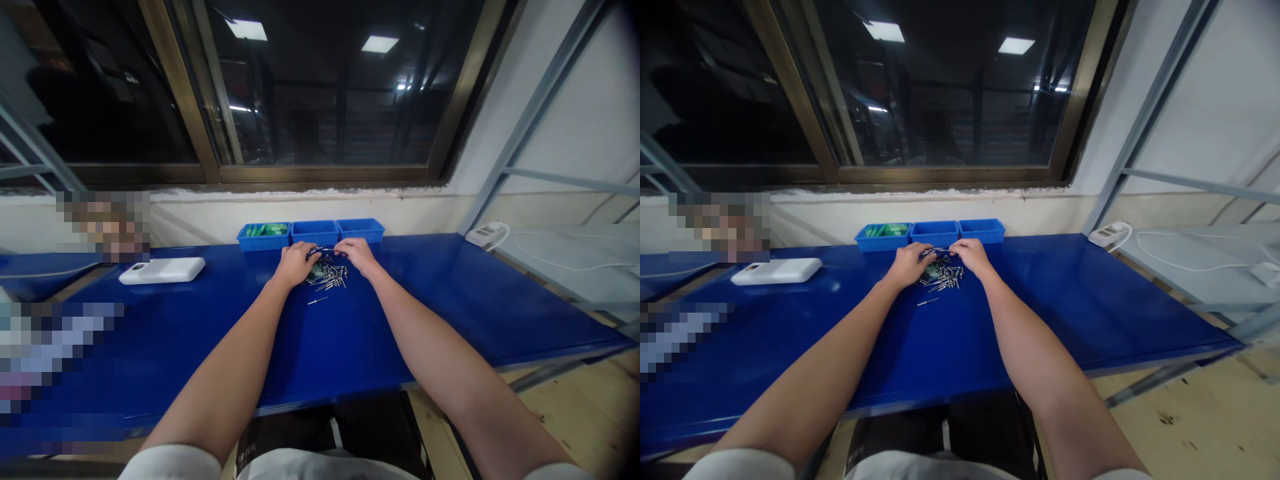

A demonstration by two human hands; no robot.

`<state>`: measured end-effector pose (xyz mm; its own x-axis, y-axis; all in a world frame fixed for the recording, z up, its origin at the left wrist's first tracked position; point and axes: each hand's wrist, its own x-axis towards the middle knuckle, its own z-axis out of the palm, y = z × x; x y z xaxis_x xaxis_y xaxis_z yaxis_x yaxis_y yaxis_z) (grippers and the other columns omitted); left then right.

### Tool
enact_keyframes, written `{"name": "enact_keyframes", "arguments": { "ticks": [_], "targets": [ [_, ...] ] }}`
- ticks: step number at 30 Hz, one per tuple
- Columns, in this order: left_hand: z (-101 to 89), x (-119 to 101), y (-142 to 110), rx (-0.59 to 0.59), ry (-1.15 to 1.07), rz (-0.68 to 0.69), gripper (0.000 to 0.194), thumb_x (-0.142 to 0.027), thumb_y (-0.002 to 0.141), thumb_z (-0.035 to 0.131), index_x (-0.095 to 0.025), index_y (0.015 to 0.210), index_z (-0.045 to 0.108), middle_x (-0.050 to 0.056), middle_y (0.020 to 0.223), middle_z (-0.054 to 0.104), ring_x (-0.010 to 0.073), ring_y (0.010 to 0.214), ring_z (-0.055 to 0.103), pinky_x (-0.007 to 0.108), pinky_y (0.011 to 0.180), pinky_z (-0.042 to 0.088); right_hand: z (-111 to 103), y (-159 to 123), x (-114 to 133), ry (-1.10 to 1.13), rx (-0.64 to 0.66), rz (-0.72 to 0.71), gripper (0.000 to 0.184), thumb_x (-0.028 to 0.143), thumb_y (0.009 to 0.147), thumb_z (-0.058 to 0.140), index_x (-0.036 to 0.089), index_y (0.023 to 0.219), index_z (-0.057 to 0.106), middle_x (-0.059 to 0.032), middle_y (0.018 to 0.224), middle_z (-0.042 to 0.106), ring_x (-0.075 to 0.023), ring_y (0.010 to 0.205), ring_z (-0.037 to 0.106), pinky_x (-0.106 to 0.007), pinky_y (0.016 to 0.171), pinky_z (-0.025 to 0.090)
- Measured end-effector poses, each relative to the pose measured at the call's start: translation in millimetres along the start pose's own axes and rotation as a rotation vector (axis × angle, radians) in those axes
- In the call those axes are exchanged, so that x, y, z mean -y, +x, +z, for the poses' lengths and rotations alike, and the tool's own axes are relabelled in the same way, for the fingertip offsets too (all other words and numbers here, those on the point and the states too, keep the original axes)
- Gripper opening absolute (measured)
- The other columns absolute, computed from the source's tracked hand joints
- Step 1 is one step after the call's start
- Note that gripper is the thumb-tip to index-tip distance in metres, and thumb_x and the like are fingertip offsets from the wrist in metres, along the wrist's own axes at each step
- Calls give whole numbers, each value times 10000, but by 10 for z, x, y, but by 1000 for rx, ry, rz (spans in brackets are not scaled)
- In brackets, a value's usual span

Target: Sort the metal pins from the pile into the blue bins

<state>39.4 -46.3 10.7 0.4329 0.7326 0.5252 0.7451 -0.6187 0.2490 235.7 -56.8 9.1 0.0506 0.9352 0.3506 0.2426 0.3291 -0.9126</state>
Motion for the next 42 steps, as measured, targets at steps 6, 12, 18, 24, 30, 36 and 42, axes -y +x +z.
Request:
{"name": "enact_keyframes", "arguments": {
  "ticks": [6,12,18,24,30,36,42],
  "targets": [
    [-15,69,-17,-31,96,-210,343,-332,856,437,-215,1165,529,104,1212,541,279,1146,466,438,920,366,-147,21,-126,-352,-187,-39,211,214,629,558,191,778,706,-13,747,685,-162,662,584,-303,730,446],
    [-5,89,-13,-14,96,-307,363,-315,846,422,-209,1180,513,118,1250,501,296,1175,434,468,935,365,-200,23,-131,-428,-265,-60,357,194,626,541,182,949,691,-36,865,682,-182,751,583,-321,786,452],
    [11,87,-15,22,97,-313,383,-323,845,418,-205,1201,497,120,1270,481,298,1183,421,470,937,365,-249,120,-239,-387,-298,-23,517,180,598,567,143,1113,610,-85,1087,629,-190,842,569,-330,818,451],
    [-1,72,-14,41,85,-315,387,-313,842,418,-199,1204,493,124,1274,477,297,1190,413,479,938,363,-294,201,-333,-174,-286,107,620,196,582,587,168,1199,535,-91,1161,589,-138,681,561,-315,707,469],
    [31,108,-15,76,95,-306,374,-335,842,424,-220,1189,501,121,1275,471,303,1195,410,484,940,357,-303,176,-272,-44,-287,165,572,223,601,581,205,1172,546,-78,1177,585,-199,922,574,-306,721,464],
    [35,107,-22,95,81,-301,367,-344,836,435,-222,1172,517,119,1261,481,305,1182,418,483,939,358,-302,156,-223,11,-290,195,603,222,584,582,183,1184,538,-85,1132,601,-203,918,577,-296,701,470],
    [41,113,-17,107,80,-308,402,-366,824,451,-212,1190,511,121,1268,484,305,1180,426,486,943,358,-288,168,-255,-36,-318,128,735,199,588,577,192,1304,411,-51,978,648,-157,758,588,-281,680,469]
  ]
}}
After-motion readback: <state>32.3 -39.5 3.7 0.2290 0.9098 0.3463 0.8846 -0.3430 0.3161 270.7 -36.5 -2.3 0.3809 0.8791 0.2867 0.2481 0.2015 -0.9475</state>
